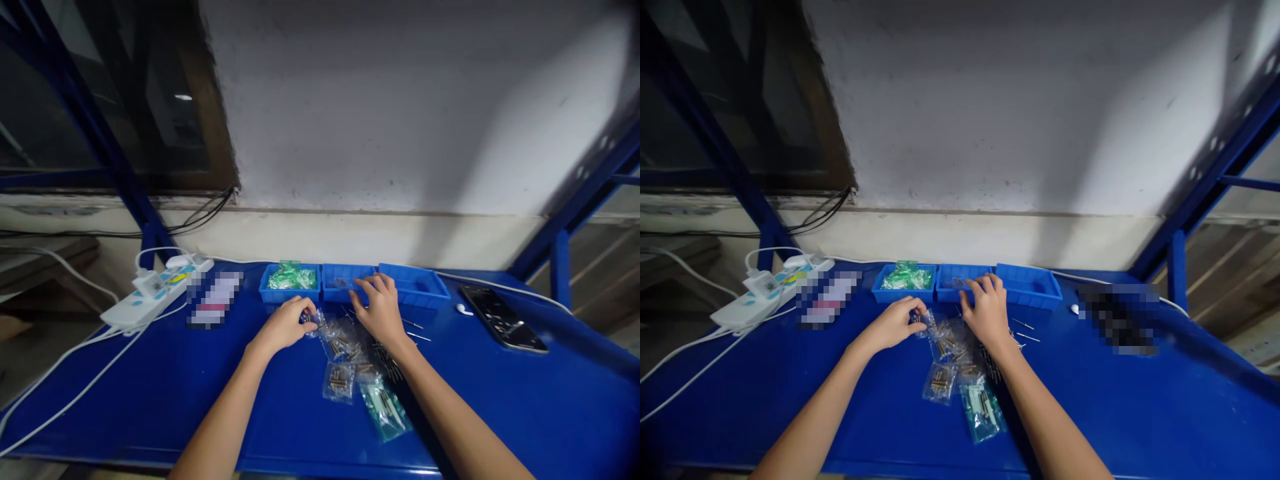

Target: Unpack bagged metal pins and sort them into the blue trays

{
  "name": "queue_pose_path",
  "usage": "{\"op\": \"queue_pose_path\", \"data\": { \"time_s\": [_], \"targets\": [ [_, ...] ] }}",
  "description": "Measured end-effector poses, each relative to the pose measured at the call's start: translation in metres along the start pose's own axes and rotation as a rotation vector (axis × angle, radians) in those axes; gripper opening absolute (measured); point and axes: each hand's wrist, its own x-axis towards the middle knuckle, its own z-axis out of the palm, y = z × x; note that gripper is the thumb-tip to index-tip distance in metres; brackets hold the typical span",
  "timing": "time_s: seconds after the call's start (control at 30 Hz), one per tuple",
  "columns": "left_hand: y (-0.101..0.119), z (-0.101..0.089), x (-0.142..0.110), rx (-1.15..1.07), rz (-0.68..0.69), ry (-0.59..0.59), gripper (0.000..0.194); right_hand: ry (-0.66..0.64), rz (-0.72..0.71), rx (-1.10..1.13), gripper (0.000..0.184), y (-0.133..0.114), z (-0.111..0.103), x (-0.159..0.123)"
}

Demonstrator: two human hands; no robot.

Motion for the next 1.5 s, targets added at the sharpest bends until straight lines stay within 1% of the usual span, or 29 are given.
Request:
{"op": "queue_pose_path", "data": {
  "time_s": [0.07,0.1,0.17,0.27,0.3,0.37,0.47,0.53,0.63,0.73,0.8,0.83,0.87,0.93,1.0,1.03,1.1,1.17,1.23,1.3,1.4,1.47,1.5],
  "targets": [
    [0.005,-0.001,0.003,-0.064,0.050,0.061,0.009,-0.031,0.033,0.100,0.023,-0.010,-0.003,-0.003],
    [0.009,-0.002,0.004,-0.092,0.078,0.093,0.009,-0.065,0.050,0.162,0.023,-0.014,-0.005,-0.004],
    [0.016,-0.003,0.004,-0.141,0.136,0.167,0.011,-0.169,0.100,0.290,0.029,-0.022,-0.009,-0.006],
    [0.026,-0.002,0.002,-0.203,0.209,0.258,0.016,-0.340,0.218,0.492,0.041,-0.029,-0.011,-0.008],
    [0.029,-0.001,0.001,-0.220,0.229,0.272,0.019,-0.387,0.259,0.574,0.041,-0.030,-0.011,-0.009],
    [0.033,0.001,0.000,-0.244,0.264,0.280,0.025,-0.455,0.324,0.770,0.035,-0.031,-0.012,-0.010],
    [0.034,0.005,0.000,-0.249,0.302,0.254,0.034,-0.466,0.390,1.022,0.027,-0.032,-0.012,-0.012],
    [0.033,0.008,0.001,-0.220,0.326,0.232,0.036,-0.419,0.408,1.076,0.023,-0.033,-0.013,-0.014],
    [0.030,0.012,0.001,-0.137,0.342,0.232,0.039,-0.309,0.396,0.991,0.019,-0.033,-0.014,-0.015],
    [0.031,0.013,0.002,-0.115,0.288,0.277,0.037,-0.204,0.334,0.830,0.017,-0.031,-0.018,-0.017],
    [0.033,0.014,0.002,-0.192,0.230,0.284,0.027,-0.140,0.241,0.707,0.016,-0.029,-0.022,-0.018],
    [0.035,0.015,0.002,-0.263,0.201,0.266,0.022,-0.115,0.179,0.645,0.015,-0.028,-0.024,-0.018],
    [0.037,0.016,0.003,-0.350,0.169,0.237,0.022,-0.097,0.110,0.588,0.014,-0.027,-0.025,-0.019],
    [0.039,0.018,0.004,-0.528,0.098,0.193,0.035,-0.093,-0.031,0.507,0.012,-0.026,-0.026,-0.019],
    [0.040,0.021,0.005,-0.644,0.037,0.195,0.044,-0.102,-0.136,0.468,0.013,-0.025,-0.026,-0.019],
    [0.040,0.023,0.005,-0.662,0.022,0.204,0.043,-0.102,-0.166,0.460,0.015,-0.025,-0.025,-0.019],
    [0.039,0.024,0.006,-0.641,0.021,0.228,0.033,-0.093,-0.177,0.465,0.017,-0.026,-0.024,-0.019],
    [0.038,0.024,0.005,-0.575,0.037,0.260,0.023,-0.088,-0.135,0.491,0.017,-0.027,-0.024,-0.018],
    [0.038,0.022,0.004,-0.459,0.075,0.323,0.018,-0.097,-0.041,0.537,0.017,-0.029,-0.024,-0.017],
    [0.039,0.020,0.002,-0.307,0.140,0.377,0.020,-0.153,0.089,0.615,0.020,-0.031,-0.024,-0.017],
    [0.040,0.021,-0.001,-0.091,0.226,0.396,0.026,-0.277,0.319,0.777,0.035,-0.033,-0.023,-0.017],
    [0.041,0.023,-0.002,0.012,0.266,0.406,0.028,-0.306,0.422,0.865,0.041,-0.034,-0.022,-0.017],
    [0.041,0.024,-0.002,0.047,0.288,0.421,0.028,-0.304,0.445,0.894,0.041,-0.035,-0.022,-0.016]
  ]
}}
